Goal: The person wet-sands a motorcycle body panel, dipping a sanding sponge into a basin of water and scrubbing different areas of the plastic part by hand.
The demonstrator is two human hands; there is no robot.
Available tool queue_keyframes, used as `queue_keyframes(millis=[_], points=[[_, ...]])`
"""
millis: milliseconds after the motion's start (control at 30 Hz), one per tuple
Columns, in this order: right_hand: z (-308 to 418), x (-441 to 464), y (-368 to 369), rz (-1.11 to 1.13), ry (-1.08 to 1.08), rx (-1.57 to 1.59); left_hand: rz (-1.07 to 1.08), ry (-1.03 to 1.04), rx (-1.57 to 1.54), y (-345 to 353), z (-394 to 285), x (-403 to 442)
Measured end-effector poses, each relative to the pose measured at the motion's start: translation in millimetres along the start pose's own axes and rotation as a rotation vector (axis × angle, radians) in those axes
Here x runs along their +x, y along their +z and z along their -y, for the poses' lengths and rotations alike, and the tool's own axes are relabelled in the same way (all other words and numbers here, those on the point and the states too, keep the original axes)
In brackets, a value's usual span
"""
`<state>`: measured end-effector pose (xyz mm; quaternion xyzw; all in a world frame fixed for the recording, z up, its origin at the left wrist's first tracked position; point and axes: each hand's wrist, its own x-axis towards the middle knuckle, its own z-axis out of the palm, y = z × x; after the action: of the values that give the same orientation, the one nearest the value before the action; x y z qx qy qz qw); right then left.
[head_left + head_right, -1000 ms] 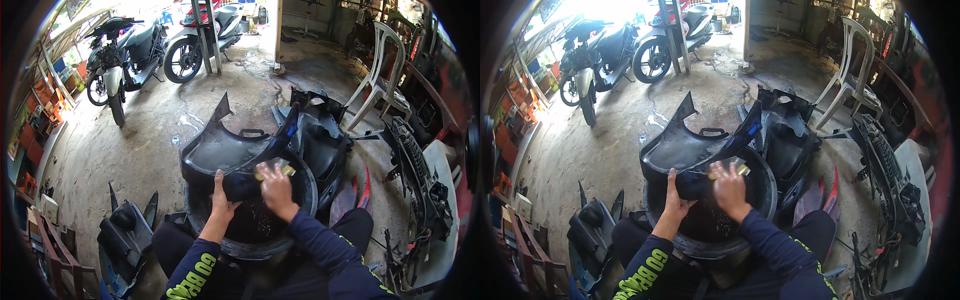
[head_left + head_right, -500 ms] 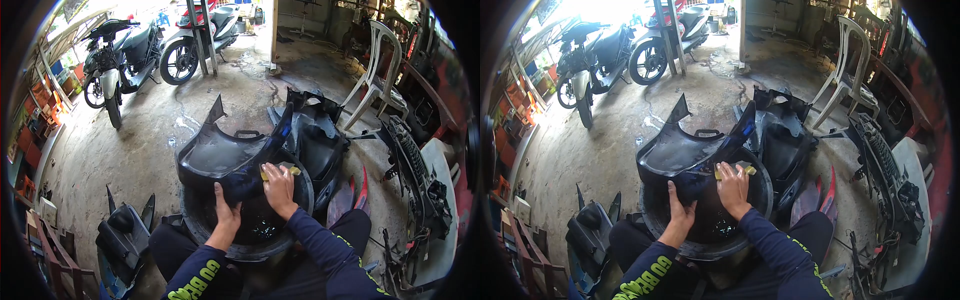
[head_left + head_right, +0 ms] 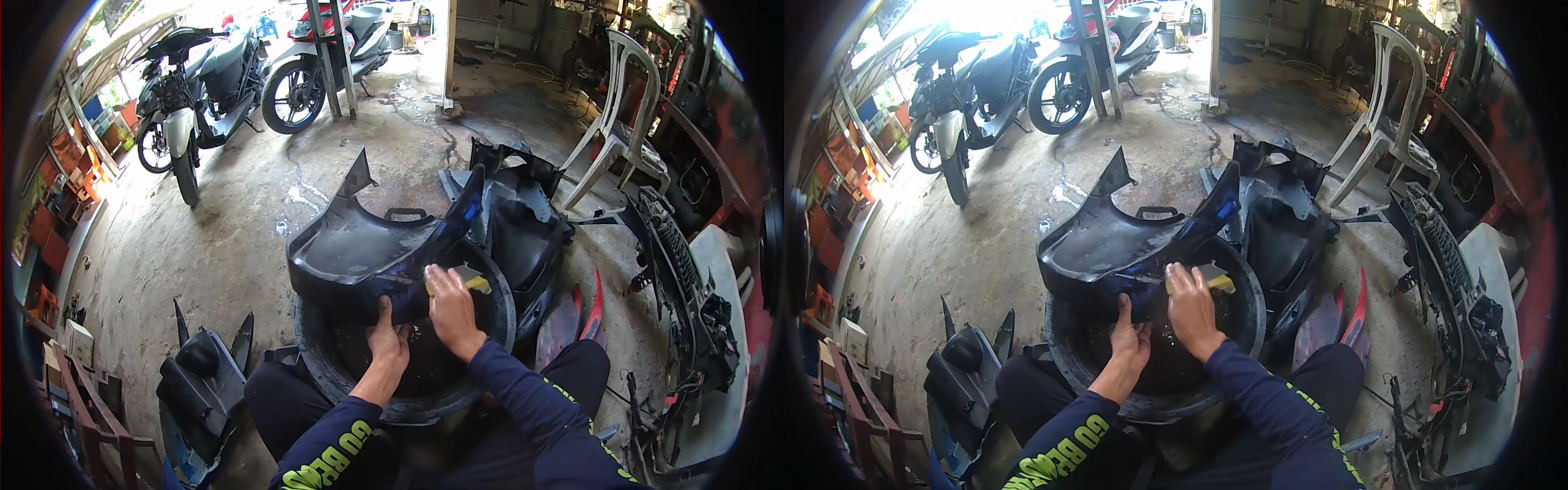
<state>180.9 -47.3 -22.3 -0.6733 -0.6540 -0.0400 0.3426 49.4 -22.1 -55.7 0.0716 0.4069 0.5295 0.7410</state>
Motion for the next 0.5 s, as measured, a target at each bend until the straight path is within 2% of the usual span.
queue_keyframes(millis=[100,200,300,433,500], points=[[7,-4,-3,0.011,-0.108,0.009,-0.022,-0.004,0.040,1,-13,-3],[-7,14,2,0.036,-0.021,-0.040,-0.012,0.040,0.052,5,-11,-5],[14,-1,-5,0.003,-0.133,-0.038,0.001,0.008,0.100,1,-22,-5],[-9,20,-3,0.025,-0.033,-0.084,-0.027,0.020,0.123,6,-15,-12],[10,8,-6,0.006,-0.098,-0.059,-0.047,0.031,0.149,8,-15,-6]])
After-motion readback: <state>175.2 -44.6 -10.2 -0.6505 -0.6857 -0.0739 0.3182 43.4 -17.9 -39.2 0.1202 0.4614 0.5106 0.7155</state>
